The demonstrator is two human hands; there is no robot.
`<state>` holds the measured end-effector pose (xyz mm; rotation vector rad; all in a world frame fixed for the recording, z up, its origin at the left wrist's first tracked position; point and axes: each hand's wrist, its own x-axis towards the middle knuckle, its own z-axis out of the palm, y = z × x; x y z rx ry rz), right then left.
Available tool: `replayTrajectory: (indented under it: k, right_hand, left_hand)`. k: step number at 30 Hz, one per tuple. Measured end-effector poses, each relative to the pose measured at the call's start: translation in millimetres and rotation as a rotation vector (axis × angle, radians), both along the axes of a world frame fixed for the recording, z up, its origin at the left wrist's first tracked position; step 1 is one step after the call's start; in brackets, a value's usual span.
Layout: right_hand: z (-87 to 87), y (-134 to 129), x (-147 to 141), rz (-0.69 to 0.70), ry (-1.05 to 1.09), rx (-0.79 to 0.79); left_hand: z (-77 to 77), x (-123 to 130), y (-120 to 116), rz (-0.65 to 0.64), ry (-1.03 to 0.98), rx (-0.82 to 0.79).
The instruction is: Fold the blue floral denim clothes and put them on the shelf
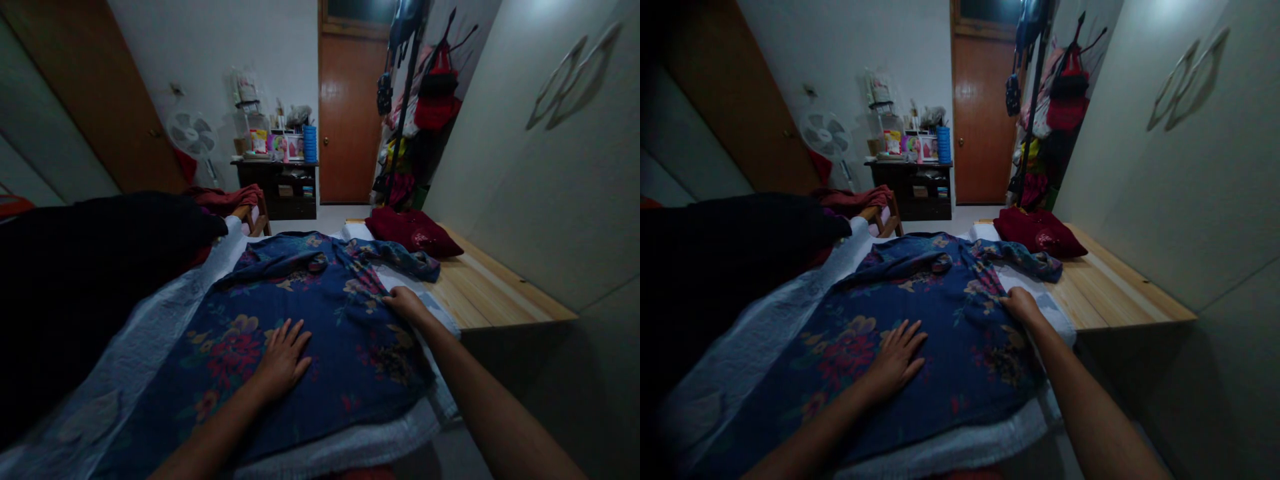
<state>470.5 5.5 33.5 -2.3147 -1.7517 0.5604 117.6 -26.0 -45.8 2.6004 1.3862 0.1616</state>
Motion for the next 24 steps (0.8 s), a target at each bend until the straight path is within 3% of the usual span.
replayTrajectory:
  k: [5,10,15,20,24]
  right_hand:
    - [0.2,-14.4,-2.1,0.018,0.049,0.026]
    - [-6.2,-18.4,-6.2,-0.040,-0.039,0.079]
    - [-9.8,-26.0,-7.8,-0.060,-0.084,0.103]
    - [-8.2,-51.2,-8.2,-0.022,-0.074,0.097]
    - [-10.0,-79.5,-6.4,-0.010,0.029,0.107]
  left_hand:
    - [13.9,20.3,-6.4,-0.014,-0.045,0.015]
    - [31.3,82.3,-11.5,-0.167,-0.173,-0.024]
    - [22.8,129.8,-11.4,-0.233,-0.163,-0.107]
    - [3.1,122.5,-13.5,-0.274,-0.069,-0.083]
    - [1.9,97.1,-23.5,-0.324,-0.003,-0.074]
